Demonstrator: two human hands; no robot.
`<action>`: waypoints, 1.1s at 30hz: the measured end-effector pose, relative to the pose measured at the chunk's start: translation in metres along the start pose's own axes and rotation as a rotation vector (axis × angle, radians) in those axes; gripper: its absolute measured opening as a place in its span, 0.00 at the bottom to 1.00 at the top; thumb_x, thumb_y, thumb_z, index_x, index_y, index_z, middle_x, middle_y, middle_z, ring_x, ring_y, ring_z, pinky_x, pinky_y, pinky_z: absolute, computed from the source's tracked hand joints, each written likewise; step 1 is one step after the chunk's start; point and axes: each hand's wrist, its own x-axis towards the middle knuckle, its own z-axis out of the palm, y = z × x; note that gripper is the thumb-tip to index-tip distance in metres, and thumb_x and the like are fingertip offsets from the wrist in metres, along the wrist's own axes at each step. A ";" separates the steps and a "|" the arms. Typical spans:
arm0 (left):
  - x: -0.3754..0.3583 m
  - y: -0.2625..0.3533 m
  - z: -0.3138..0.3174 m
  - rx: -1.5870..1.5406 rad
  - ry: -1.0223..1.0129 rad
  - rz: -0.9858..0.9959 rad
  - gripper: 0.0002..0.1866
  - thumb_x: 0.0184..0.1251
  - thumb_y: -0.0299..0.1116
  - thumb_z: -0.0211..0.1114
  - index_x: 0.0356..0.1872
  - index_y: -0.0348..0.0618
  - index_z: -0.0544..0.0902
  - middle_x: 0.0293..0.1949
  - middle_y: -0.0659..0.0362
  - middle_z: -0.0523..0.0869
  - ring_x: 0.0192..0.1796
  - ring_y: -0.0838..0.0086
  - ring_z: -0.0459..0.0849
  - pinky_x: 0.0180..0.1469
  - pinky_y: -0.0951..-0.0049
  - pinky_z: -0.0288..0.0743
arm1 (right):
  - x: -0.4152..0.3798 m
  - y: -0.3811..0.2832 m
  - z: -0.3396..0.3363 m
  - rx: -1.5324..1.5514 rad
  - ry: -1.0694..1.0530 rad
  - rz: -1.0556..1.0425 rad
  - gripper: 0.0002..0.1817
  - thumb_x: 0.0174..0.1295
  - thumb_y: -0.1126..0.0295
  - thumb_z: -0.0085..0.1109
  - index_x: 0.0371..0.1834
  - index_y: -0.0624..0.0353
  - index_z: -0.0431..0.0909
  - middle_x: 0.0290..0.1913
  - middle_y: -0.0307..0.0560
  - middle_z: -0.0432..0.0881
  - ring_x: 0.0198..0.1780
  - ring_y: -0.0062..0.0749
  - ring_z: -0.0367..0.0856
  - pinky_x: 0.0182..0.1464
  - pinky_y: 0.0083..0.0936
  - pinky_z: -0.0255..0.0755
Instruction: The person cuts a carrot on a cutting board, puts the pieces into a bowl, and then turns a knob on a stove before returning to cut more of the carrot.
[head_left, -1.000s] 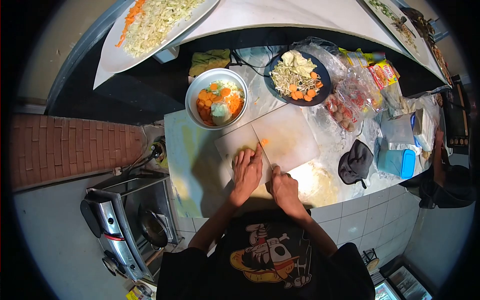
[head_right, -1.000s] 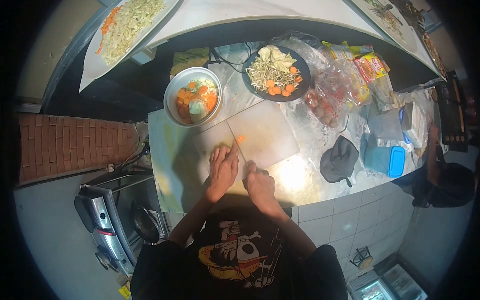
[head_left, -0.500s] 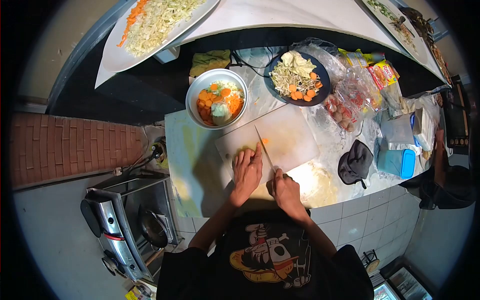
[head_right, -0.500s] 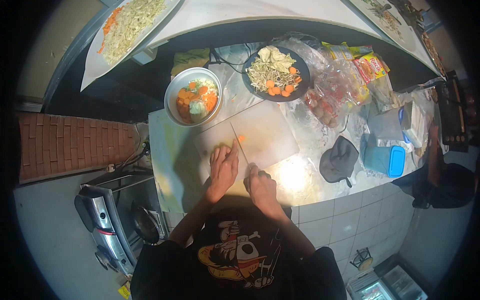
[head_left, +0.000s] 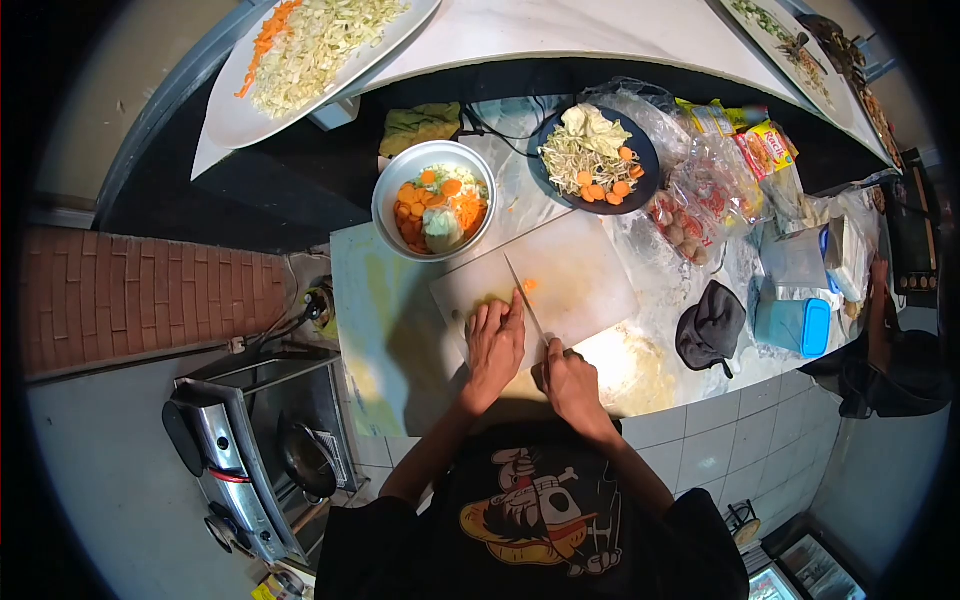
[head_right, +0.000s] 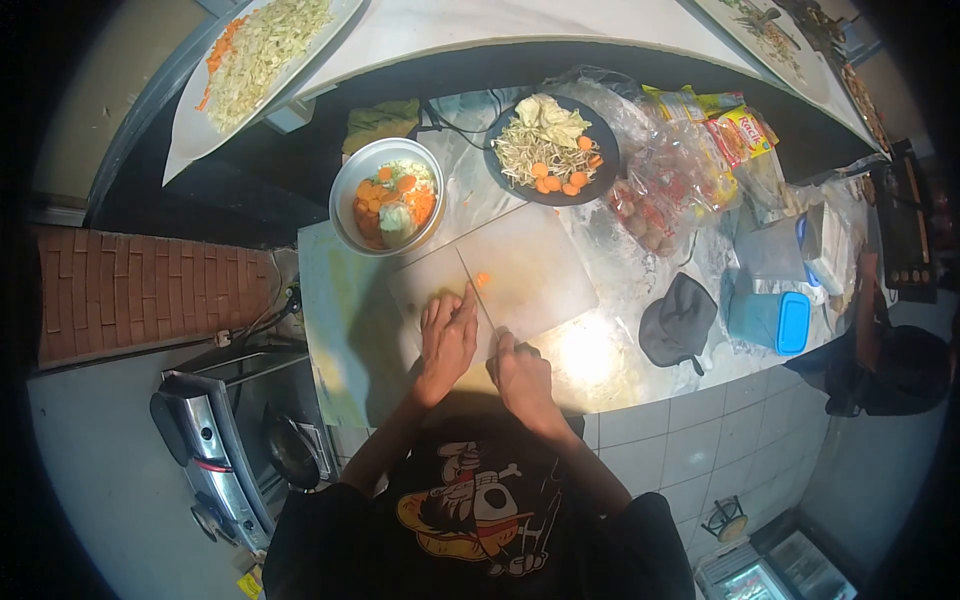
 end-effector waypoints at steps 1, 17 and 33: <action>0.000 0.000 0.000 0.003 0.002 0.004 0.22 0.66 0.28 0.62 0.62 0.33 0.79 0.37 0.53 0.76 0.42 0.60 0.75 0.47 0.61 0.68 | 0.000 0.000 0.000 -0.010 0.011 -0.011 0.16 0.63 0.68 0.58 0.48 0.67 0.70 0.29 0.64 0.83 0.34 0.61 0.84 0.34 0.48 0.79; -0.001 -0.001 0.002 0.061 0.023 0.027 0.26 0.64 0.29 0.65 0.65 0.38 0.78 0.35 0.57 0.76 0.42 0.63 0.75 0.45 0.62 0.68 | -0.001 0.000 0.002 -0.044 0.011 0.027 0.17 0.60 0.69 0.58 0.50 0.66 0.69 0.31 0.63 0.83 0.35 0.60 0.85 0.35 0.48 0.80; -0.002 -0.006 0.003 0.032 0.018 0.042 0.29 0.65 0.28 0.64 0.69 0.41 0.75 0.34 0.57 0.76 0.40 0.63 0.76 0.44 0.61 0.68 | 0.002 -0.001 0.000 0.009 -0.006 0.002 0.19 0.61 0.70 0.60 0.49 0.71 0.69 0.28 0.66 0.82 0.34 0.63 0.84 0.35 0.50 0.78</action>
